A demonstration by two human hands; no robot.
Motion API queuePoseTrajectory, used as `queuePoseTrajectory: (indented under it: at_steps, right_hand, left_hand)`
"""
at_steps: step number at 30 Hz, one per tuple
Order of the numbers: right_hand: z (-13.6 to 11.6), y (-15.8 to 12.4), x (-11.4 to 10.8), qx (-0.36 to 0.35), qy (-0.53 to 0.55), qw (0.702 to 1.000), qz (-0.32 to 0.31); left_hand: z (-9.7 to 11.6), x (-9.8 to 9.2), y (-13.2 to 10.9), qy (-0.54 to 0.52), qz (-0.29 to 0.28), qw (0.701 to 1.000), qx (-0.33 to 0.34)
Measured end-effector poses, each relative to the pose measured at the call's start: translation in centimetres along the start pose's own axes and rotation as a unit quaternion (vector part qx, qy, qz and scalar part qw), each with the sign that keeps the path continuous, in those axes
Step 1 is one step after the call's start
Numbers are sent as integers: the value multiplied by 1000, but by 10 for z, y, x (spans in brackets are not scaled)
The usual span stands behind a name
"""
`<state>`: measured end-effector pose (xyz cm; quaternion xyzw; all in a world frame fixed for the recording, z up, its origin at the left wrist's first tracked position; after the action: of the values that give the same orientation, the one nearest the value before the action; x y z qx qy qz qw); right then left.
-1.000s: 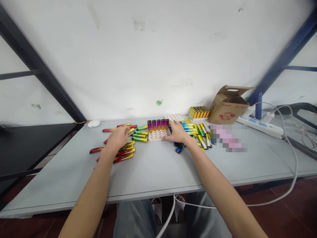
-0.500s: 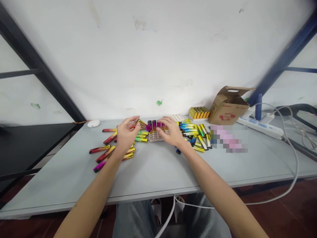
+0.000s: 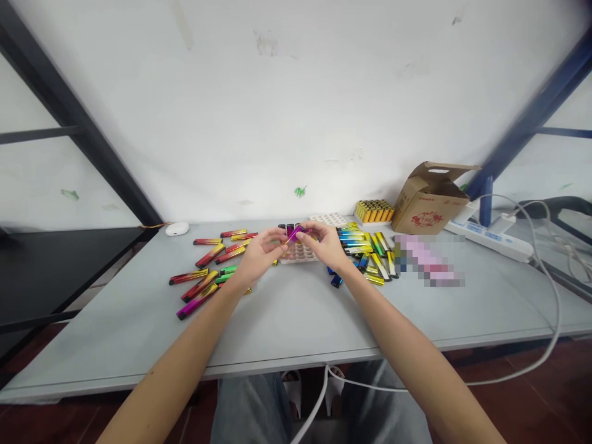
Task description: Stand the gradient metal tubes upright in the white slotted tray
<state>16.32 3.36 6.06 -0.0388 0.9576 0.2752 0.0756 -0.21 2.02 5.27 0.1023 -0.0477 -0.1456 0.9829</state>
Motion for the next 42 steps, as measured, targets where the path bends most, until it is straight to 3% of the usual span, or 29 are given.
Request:
queuePoseTrajectory:
  at_steps: [3, 6, 12, 16, 27, 33, 42]
  right_hand:
    - [-6, -2, 4, -15, 4, 999, -32]
    - [-10, -4, 8, -11, 11, 998, -68]
    - [-2, 1, -2, 27, 41, 999, -13]
    - [9, 5, -8, 43, 51, 997, 33]
    - [16, 9, -27, 91, 77, 986, 115]
    - [16, 9, -34, 96, 128, 975, 154]
    - [22, 9, -34, 126, 184, 963, 150]
  left_hand:
    - [-9, 17, -6, 20, -120, 990, -71]
    - [-19, 24, -11, 30, -176, 976, -126]
    - [-28, 28, -10, -107, -138, 967, -184]
    - [-24, 31, -9, -180, -129, 957, -186]
    - [-14, 24, -6, -201, -70, 969, -126]
    - [-13, 24, -5, -257, -85, 946, -176]
    - [-21, 28, -5, -248, -78, 946, -193]
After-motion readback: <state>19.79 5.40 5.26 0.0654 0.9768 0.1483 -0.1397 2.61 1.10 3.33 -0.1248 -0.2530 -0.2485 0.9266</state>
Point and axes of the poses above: each hand's wrist, its own y-axis towards the middle knuckle, its own x-axis out of the palm, z = x × y, the point moved 5 cm from there along y, towards the middle knuckle, and after that the axes turned 1 degree about -y, right-handed, at the moved point
